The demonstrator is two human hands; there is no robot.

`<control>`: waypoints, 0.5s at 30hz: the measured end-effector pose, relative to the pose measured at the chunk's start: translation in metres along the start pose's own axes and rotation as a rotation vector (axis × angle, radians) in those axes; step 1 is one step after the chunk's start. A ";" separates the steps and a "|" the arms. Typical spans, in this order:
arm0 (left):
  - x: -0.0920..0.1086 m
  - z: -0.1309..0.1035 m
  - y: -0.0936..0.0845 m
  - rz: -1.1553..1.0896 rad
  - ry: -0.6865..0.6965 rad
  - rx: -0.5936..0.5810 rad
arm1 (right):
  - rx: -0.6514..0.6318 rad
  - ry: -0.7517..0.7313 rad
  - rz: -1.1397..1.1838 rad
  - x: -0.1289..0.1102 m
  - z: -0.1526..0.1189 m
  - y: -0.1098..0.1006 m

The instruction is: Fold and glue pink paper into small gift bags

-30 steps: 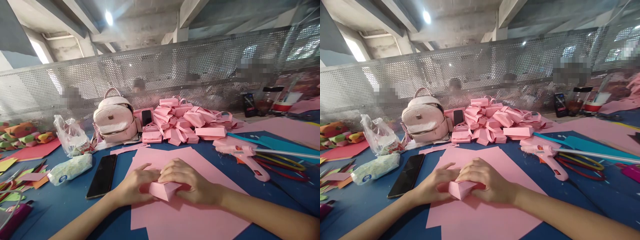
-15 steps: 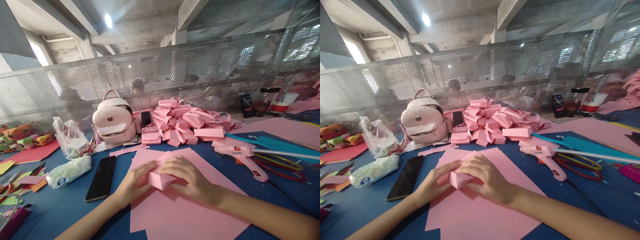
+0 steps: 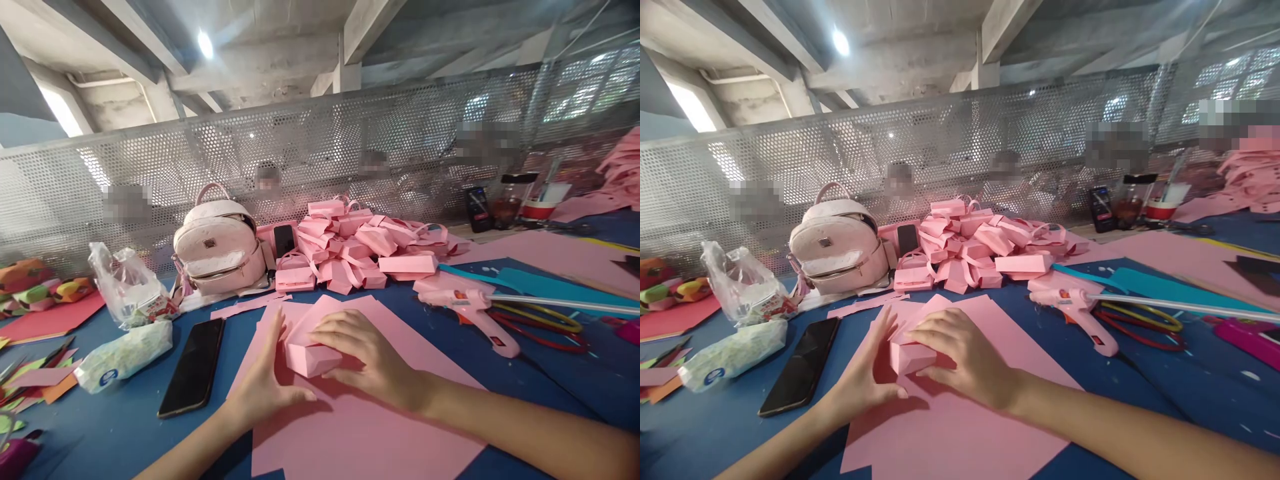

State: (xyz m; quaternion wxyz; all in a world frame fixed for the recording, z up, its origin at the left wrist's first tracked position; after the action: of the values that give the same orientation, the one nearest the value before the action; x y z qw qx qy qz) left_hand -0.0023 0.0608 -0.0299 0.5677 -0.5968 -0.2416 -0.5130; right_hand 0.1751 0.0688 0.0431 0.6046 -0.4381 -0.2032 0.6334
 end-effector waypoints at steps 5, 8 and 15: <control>-0.002 -0.008 0.005 -0.065 -0.060 0.051 | -0.026 0.006 -0.012 -0.005 0.000 0.005; -0.007 -0.008 0.008 -0.084 -0.118 -0.032 | -0.026 -0.009 -0.039 -0.008 -0.001 0.008; -0.004 -0.002 0.011 -0.331 -0.038 -0.025 | -0.012 -0.009 -0.038 -0.009 -0.001 0.003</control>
State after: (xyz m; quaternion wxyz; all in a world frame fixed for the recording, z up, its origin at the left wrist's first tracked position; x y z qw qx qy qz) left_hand 0.0051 0.0574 -0.0383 0.4634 -0.5655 -0.3406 -0.5912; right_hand 0.1728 0.0599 0.0431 0.6129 -0.4351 -0.2179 0.6225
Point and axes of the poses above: each hand's wrist, its own z-axis towards the middle knuckle, its own y-axis out of the palm, x = y × z, the point moved 7 cm from there along z, towards the middle knuckle, and after that the axes turned 12 degrees about -x, right-handed, at the moved point
